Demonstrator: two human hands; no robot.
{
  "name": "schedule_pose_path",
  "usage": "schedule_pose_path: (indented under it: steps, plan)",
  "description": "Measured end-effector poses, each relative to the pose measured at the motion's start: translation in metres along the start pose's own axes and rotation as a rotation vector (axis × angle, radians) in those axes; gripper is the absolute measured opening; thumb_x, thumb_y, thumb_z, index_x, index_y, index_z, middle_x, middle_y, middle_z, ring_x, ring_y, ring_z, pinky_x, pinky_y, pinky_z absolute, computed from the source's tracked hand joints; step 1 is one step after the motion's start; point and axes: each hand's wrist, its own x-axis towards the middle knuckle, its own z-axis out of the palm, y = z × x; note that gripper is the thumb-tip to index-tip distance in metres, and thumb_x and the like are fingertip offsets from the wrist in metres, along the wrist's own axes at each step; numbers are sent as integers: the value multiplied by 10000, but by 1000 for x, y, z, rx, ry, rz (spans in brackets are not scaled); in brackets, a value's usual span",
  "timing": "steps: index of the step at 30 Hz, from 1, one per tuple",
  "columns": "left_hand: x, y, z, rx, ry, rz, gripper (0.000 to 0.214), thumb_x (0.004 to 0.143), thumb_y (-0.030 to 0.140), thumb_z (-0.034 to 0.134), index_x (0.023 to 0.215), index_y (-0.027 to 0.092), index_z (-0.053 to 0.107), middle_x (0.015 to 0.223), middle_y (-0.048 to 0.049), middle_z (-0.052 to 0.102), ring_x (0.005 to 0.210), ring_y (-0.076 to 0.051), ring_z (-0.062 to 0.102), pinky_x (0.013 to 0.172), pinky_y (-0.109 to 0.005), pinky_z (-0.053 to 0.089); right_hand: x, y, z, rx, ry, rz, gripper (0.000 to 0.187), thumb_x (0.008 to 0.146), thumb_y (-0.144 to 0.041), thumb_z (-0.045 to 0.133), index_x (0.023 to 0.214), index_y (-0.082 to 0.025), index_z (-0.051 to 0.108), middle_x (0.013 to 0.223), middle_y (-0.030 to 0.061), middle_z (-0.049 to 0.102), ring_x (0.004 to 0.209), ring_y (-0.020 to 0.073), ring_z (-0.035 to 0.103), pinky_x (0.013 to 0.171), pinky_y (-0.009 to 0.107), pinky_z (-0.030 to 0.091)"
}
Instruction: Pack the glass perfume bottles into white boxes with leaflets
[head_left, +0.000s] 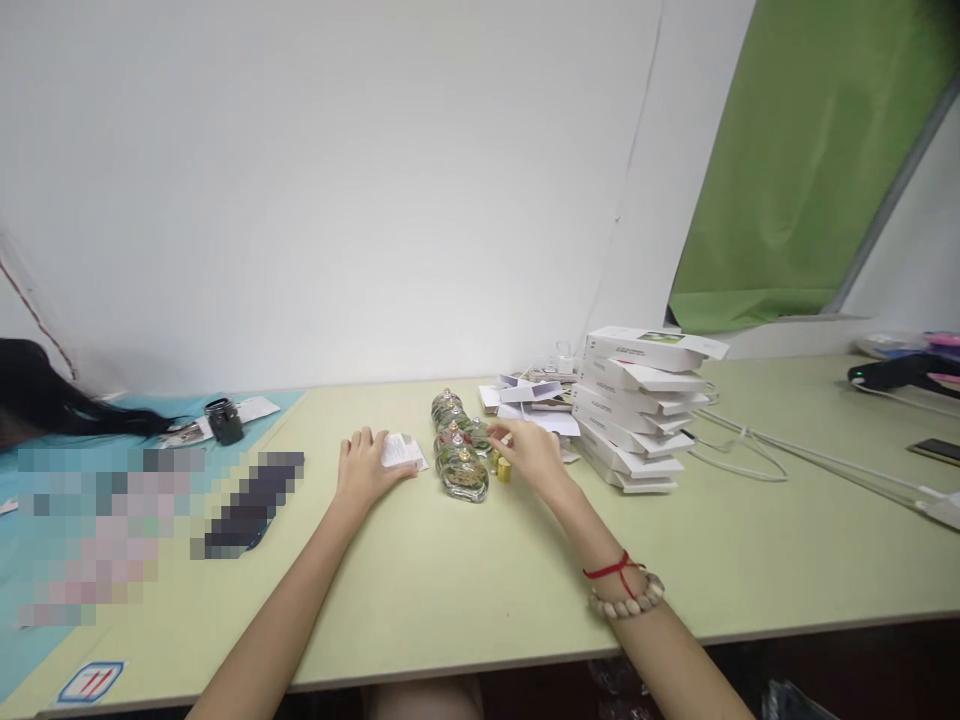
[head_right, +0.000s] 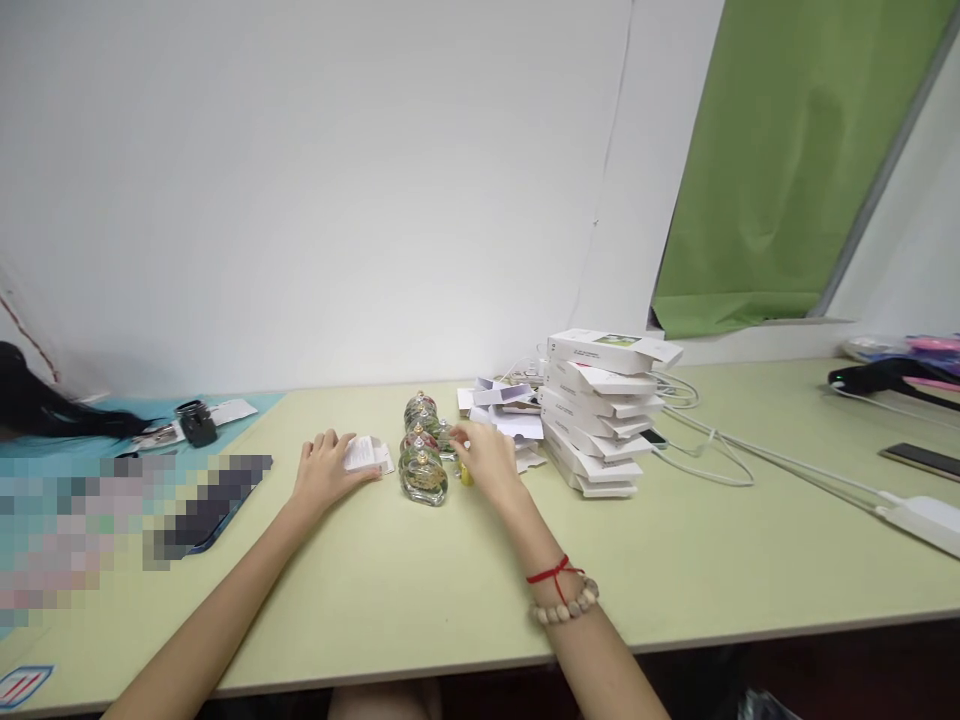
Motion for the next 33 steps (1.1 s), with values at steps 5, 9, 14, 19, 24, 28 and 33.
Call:
schedule_pose_path:
  steps: [5, 9, 14, 19, 24, 28, 33]
  plan:
    - [-5, 1, 4, -19, -31, -42, 806, 592, 683, 529, 1222, 194, 414, 1169, -154, 472, 1133, -321, 372, 925, -429, 240, 1, -5, 1, 84, 173, 112, 229, 803, -375, 455, 888, -288, 650, 797, -32, 672, 675, 140, 588, 568, 230, 324]
    - [-5, 0, 4, -35, -40, -75, 806, 604, 679, 513, 1190, 135, 419, 1034, -156, 521, 1004, -307, 450, 885, -425, 281, 2, -5, 4, 163, 264, 150, 278, 809, -405, 436, 883, -251, 655, 763, -4, 672, 626, 140, 571, 583, 234, 351]
    - [1, 2, -7, -99, 251, -172, 746, 604, 595, 576, 1155, 132, 380, 1066, -153, 463, 1019, -307, 419, 856, -427, 313, -6, -21, 8, 337, 256, -34, 317, 810, -419, 436, 928, -206, 639, 786, 22, 667, 551, 113, 542, 568, 217, 395]
    - [4, 12, -17, -222, 451, 3, 716, 631, 420, 625, 1195, 151, 275, 1216, -176, 393, 1158, -305, 357, 940, -438, 260, -20, -41, 20, 370, 180, -338, 272, 827, -371, 437, 898, -233, 661, 796, 15, 647, 488, 80, 487, 528, 206, 393]
    - [0, 28, -25, -272, 462, 209, 676, 658, 384, 615, 1206, 189, 271, 1210, -143, 462, 1161, -274, 395, 979, -420, 232, -23, -45, 27, 322, 162, -448, 312, 866, -315, 391, 1092, -281, 604, 859, 11, 605, 488, 55, 460, 495, 183, 362]
    - [-2, 34, -27, -297, 492, 203, 675, 645, 401, 621, 1192, 188, 288, 1195, -140, 483, 1152, -274, 412, 978, -426, 234, -21, -43, 25, 282, 257, -317, 329, 865, -349, 397, 1126, -277, 584, 803, 9, 587, 489, 64, 454, 538, 189, 379]
    - [-3, 32, -25, -295, 532, 225, 636, 646, 418, 621, 1161, 206, 313, 1185, -122, 504, 1156, -267, 418, 982, -426, 236, -21, -47, 22, 295, 319, -227, 341, 793, -416, 499, 1083, -264, 599, 762, -2, 594, 469, 71, 434, 516, 195, 374]
